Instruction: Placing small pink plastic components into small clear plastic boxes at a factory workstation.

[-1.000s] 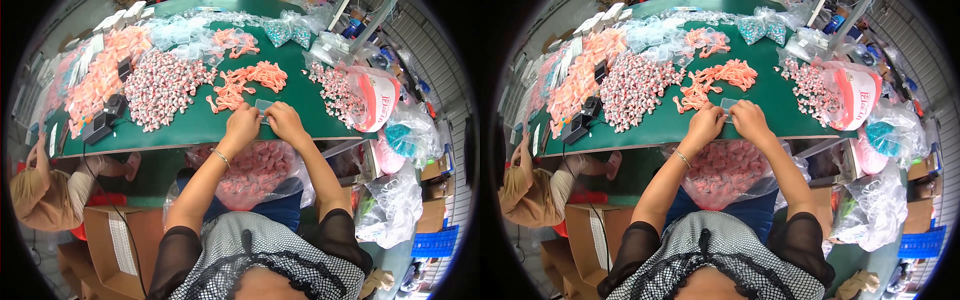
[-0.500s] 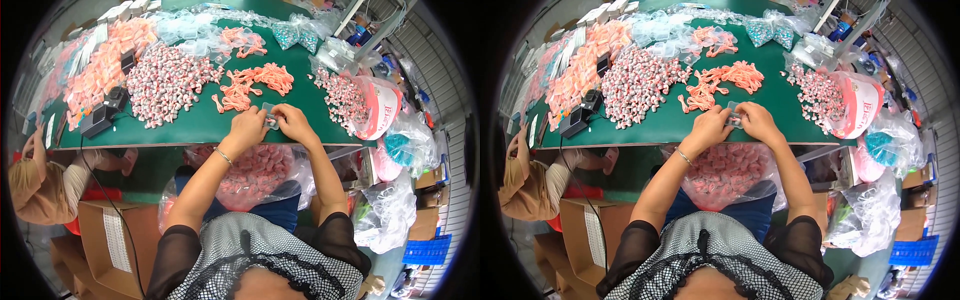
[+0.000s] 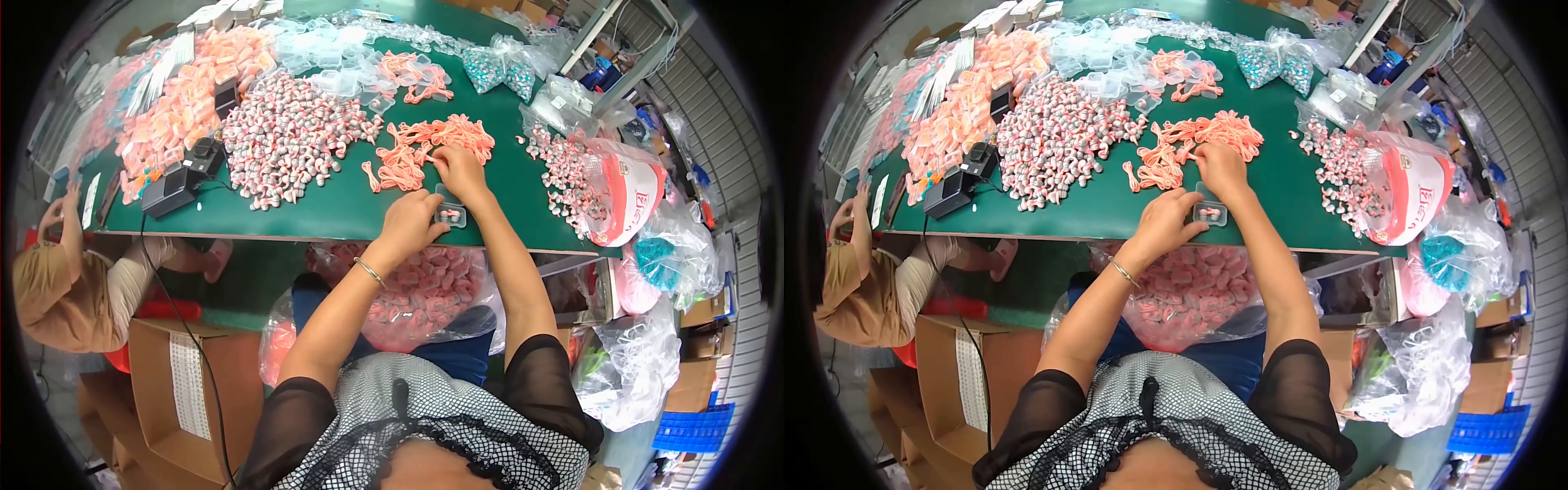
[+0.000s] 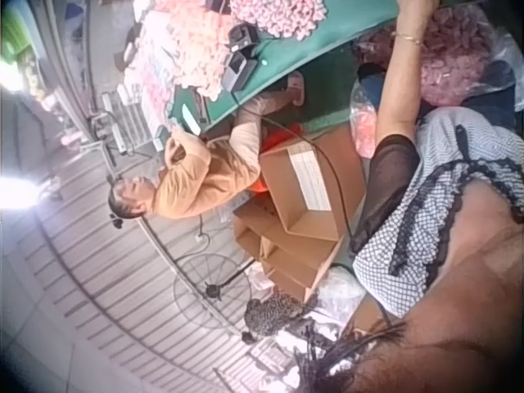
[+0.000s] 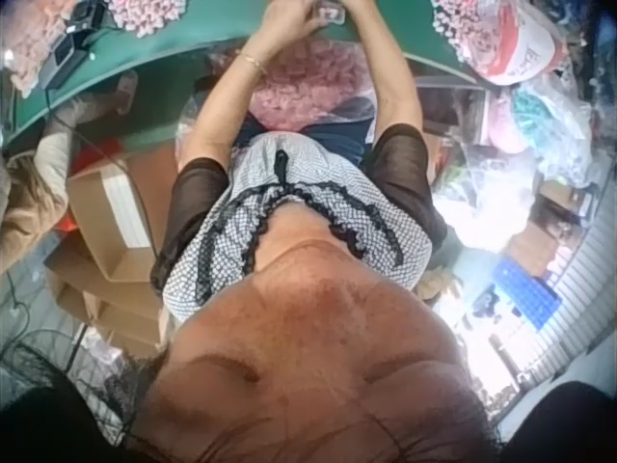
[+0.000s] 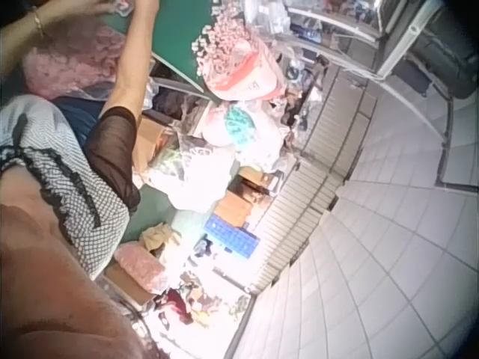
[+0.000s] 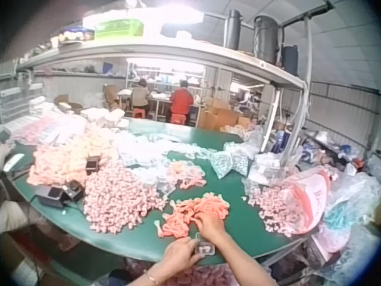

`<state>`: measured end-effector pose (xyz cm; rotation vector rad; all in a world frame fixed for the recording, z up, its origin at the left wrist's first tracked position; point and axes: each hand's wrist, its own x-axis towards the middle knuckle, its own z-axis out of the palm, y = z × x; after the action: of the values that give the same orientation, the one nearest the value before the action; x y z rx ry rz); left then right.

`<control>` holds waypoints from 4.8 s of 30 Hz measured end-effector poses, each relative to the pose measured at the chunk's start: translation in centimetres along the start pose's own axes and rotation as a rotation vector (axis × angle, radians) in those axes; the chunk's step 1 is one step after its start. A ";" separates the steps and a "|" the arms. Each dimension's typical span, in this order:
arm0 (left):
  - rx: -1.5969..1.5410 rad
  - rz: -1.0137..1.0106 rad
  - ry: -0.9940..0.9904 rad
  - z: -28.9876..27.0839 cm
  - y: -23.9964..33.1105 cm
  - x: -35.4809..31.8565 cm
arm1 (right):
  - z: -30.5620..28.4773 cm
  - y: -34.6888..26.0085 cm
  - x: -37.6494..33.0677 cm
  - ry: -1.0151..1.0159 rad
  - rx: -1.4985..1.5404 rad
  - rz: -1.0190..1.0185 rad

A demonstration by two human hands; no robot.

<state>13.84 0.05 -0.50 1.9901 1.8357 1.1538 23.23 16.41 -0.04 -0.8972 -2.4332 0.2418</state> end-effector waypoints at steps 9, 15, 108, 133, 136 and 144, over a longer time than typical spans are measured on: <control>-0.043 -0.092 -0.017 -0.7 0.2 -0.1 | -5.7 2.7 -3.1 -0.182 0.810 0.519; -0.044 -0.062 -0.018 -0.4 0.2 -0.2 | -7.2 2.7 -4.4 -0.292 0.912 0.673; 0.029 -0.299 0.323 1.0 2.4 -2.5 | -3.5 -3.1 -12.5 0.291 0.256 -0.224; 0.103 -0.294 0.270 0.5 2.3 -3.1 | -3.5 -2.5 -12.9 0.267 0.246 -0.306; 0.040 -0.274 0.087 -1.2 2.1 -2.2 | -3.6 -2.4 -12.9 0.255 0.236 -0.325; 0.037 0.257 0.073 -0.9 -0.7 -1.9 | -3.8 -2.9 -12.7 0.197 0.318 -0.235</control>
<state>12.83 -1.84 -1.10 2.2862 1.6813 1.2848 31.79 5.99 -1.18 -0.4680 -2.2101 0.4179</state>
